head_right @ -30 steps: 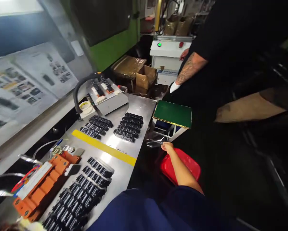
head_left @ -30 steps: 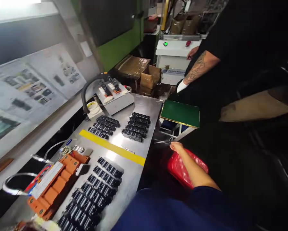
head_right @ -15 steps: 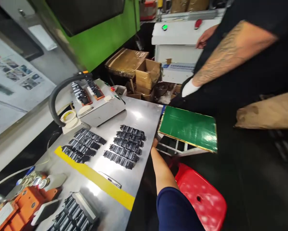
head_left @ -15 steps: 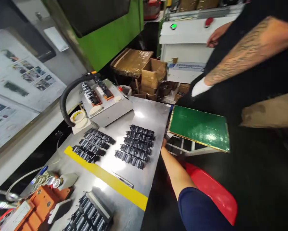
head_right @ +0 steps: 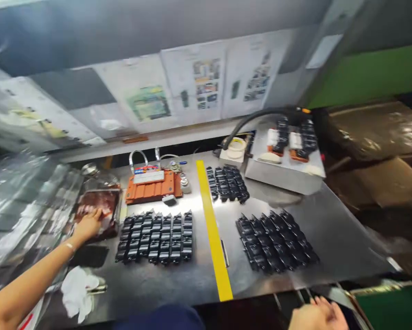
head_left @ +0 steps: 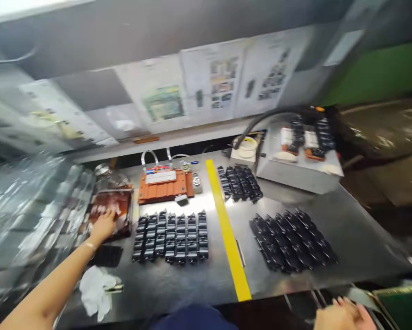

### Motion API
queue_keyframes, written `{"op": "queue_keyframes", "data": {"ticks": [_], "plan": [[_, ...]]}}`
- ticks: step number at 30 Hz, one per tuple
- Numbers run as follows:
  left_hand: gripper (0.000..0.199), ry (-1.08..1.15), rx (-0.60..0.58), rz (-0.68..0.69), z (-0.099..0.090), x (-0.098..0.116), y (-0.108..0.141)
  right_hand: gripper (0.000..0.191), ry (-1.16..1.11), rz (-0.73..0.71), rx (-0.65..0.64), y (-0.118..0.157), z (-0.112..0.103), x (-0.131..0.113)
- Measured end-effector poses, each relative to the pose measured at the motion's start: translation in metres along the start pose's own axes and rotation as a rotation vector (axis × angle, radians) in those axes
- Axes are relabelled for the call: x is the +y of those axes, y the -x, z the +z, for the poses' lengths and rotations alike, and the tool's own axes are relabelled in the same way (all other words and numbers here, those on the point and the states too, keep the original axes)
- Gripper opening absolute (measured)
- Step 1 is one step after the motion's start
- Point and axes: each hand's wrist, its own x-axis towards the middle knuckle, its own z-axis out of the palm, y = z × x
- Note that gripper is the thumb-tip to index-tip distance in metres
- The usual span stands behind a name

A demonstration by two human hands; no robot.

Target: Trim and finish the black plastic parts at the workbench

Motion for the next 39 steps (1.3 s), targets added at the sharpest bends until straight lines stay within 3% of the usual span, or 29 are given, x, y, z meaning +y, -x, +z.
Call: {"op": "queue_keyframes", "data": {"ticks": [2,4,6,8,12,14,16,20,23,26,30,33,36,39], "plan": [[0.051,0.063,0.029,-0.028,0.016,-0.013,-0.004,0.036,-0.07,-0.036,0.029,0.023,0.036,-0.02],[0.054,0.166,0.113,-0.002,0.027,-0.019,-0.005,0.037,-0.156,-0.084,-0.049,0.065,0.087,-0.046],[0.055,0.227,0.148,0.003,0.035,-0.022,-0.004,0.041,-0.093,-0.248,-0.428,0.127,0.15,-0.079],[0.056,0.275,0.168,-0.002,0.041,-0.023,-0.004,0.044,0.085,-0.534,-0.933,0.203,0.217,-0.113],[0.052,0.367,0.203,-0.026,0.052,-0.031,-0.004,0.023,0.243,-0.84,-1.416,0.354,0.344,-0.163],[0.045,0.411,0.219,0.001,0.055,-0.038,-0.004,0.022,0.319,-0.946,-1.496,0.41,0.397,-0.175],[0.041,0.456,0.239,0.049,0.057,-0.045,-0.003,0.032,0.401,-1.036,-1.523,0.449,0.442,-0.181],[0.042,0.54,0.258,0.069,0.068,-0.053,-0.002,0.045,0.581,-1.157,-1.551,0.489,0.502,-0.184],[0.041,0.6,0.25,0.029,0.082,-0.051,-0.002,0.047,0.716,-1.214,-1.608,0.508,0.523,-0.177],[0.039,0.686,0.276,0.022,0.093,-0.047,-0.003,0.052,0.799,-1.261,-1.64,0.523,0.527,-0.165],[0.036,0.762,0.327,0.028,0.098,-0.048,-0.002,0.058,0.814,-1.254,-1.6,0.521,0.516,-0.158],[0.035,0.795,0.48,0.0,0.094,-0.055,0.0,0.052,0.64,-1.201,-1.444,0.495,0.493,-0.159],[0.033,0.82,0.693,-0.032,0.086,-0.058,0.005,0.047,0.508,-0.905,-1.323,0.465,0.457,-0.154],[0.031,0.863,0.768,0.041,0.075,-0.05,0.014,0.045,0.434,-0.285,-1.534,0.447,0.424,-0.139]]}}
